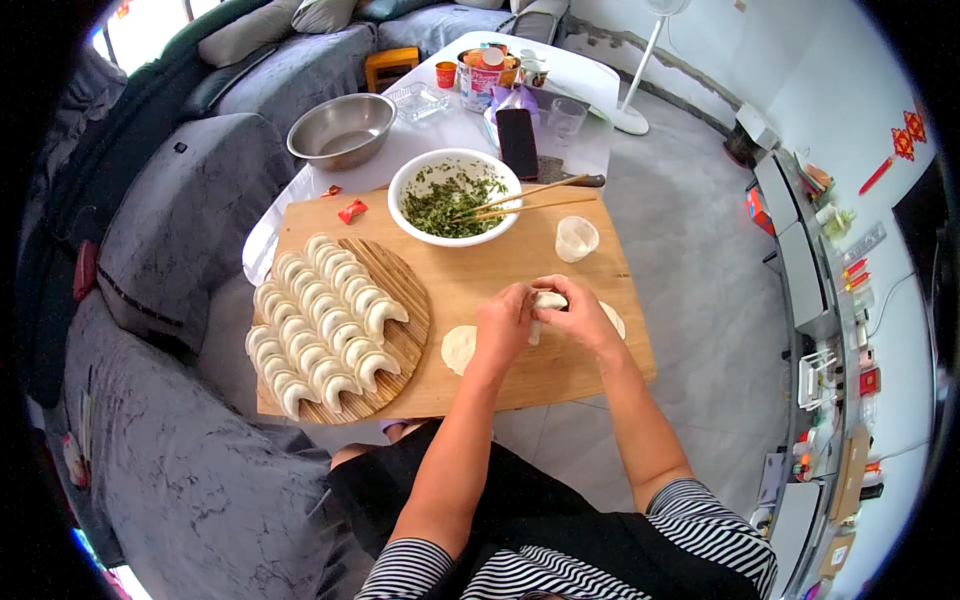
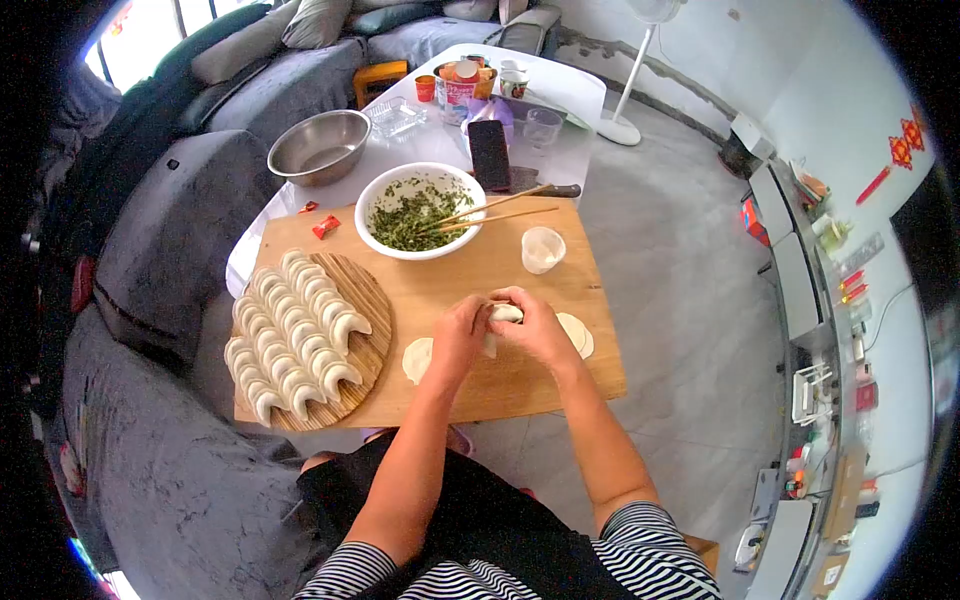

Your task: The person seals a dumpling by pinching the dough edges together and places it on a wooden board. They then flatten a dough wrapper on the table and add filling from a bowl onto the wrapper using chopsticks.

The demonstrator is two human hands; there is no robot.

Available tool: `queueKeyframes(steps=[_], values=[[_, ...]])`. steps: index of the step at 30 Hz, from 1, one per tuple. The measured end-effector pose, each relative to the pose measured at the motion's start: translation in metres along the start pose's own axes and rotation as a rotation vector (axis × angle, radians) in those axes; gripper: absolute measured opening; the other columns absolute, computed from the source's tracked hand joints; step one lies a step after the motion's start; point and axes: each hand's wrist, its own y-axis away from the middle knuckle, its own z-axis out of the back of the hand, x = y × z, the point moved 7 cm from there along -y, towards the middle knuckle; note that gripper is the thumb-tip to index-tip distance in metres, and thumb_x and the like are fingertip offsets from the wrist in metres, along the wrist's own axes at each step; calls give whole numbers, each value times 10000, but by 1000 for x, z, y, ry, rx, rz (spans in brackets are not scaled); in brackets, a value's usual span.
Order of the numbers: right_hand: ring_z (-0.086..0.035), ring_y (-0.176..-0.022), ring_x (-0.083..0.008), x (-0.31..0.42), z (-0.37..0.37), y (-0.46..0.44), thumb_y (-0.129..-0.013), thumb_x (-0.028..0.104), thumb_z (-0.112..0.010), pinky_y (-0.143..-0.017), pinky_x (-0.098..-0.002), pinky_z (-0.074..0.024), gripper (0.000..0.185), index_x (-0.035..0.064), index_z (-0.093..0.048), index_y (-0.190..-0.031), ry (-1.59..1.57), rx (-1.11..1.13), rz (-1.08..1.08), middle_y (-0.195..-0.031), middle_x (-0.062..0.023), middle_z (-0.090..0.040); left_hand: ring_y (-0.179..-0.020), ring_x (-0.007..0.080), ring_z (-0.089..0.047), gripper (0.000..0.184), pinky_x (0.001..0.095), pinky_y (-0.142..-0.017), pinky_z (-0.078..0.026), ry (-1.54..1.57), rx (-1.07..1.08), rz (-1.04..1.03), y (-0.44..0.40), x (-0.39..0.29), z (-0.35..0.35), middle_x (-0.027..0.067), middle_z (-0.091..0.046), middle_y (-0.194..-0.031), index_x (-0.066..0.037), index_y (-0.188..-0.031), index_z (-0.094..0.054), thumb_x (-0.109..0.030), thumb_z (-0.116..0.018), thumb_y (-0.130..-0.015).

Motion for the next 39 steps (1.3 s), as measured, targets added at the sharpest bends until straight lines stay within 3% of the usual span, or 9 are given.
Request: queueKeyframes(steps=[7,19,25,31,33,35,37,38,39], values=[[-589,-850,-113,13,-3,2,-751,87,-704,-742,-263,-487,429,2,-552,-1143,30,47,-11,-981,-62,-623,-680,373,-584,118,394,-587,-452,30,81,145,3,6,2,224,-594,-788,16,-840,-568,-98,-564,-869],[-541,-754,-81,10,-9,0,-766,47,-678,-677,-245,-448,478,7,-499,-1208,-31,131,-63,-823,-17,-582,-631,373,-561,137,396,-562,-436,-14,-13,3,3,2,9,224,-574,-712,29,-809,-559,-91,-560,-873],[-536,-752,-78,17,-9,2,-758,37,-667,-676,-242,-438,483,8,-495,-1208,-36,219,-95,-811,-18,-581,-569,314,-507,119,350,-552,-433,171,100,226,3,12,9,206,-594,-720,8,-885,-603,-103,-561,-879],[-527,-721,-82,6,-14,-2,-739,3,-650,-652,-240,-430,508,6,-483,-1219,36,298,-111,-785,-22,-573,-660,334,-604,166,364,-588,-465,-32,121,65,4,14,-6,196,-620,-763,0,-938,-610,-146,-535,-912],[-542,-729,-90,-5,-7,-4,-744,4,-654,-656,-240,-442,516,5,-476,-1228,13,258,-82,-794,-30,-587,-685,397,-593,177,425,-564,-465,142,75,71,4,14,-5,219,-604,-743,-13,-960,-606,-165,-535,-905],[-557,-738,-98,-6,-9,-6,-749,4,-658,-660,-240,-453,524,4,-469,-1238,-7,218,-54,-803,-38,-602,-646,374,-607,224,419,-567,-472,206,29,69,4,19,-6,218,-623,-784,-1,-1010,-573,-202,-514,-930],[-589,-770,-119,2,0,-7,-754,7,-673,-675,-246,-482,553,5,-450,-1260,-153,-92,-43,-879,-66,-630,-637,294,-627,282,387,-562,-484,441,-50,179,7,31,-3,197,-639,-827,15,-1034,-540,-251,-496,-951],[-605,-790,-137,4,-3,-8,-752,11,-690,-681,-254,-500,518,1,-482,-1227,-249,-122,-18,-962,-94,-634,-636,184,-604,292,324,-541,-480,472,73,325,8,29,-1,147,-629,-828,24,-1036,-523,-255,-494,-957],[-605,-790,-137,4,-4,-9,-752,11,-690,-681,-254,-500,518,1,-482,-1227,-248,-121,-19,-962,-94,-634,-636,184,-604,292,324,-541,-480,473,73,326,8,30,5,147,-629,-828,24,-1036,-523,-255,-494,-957]])
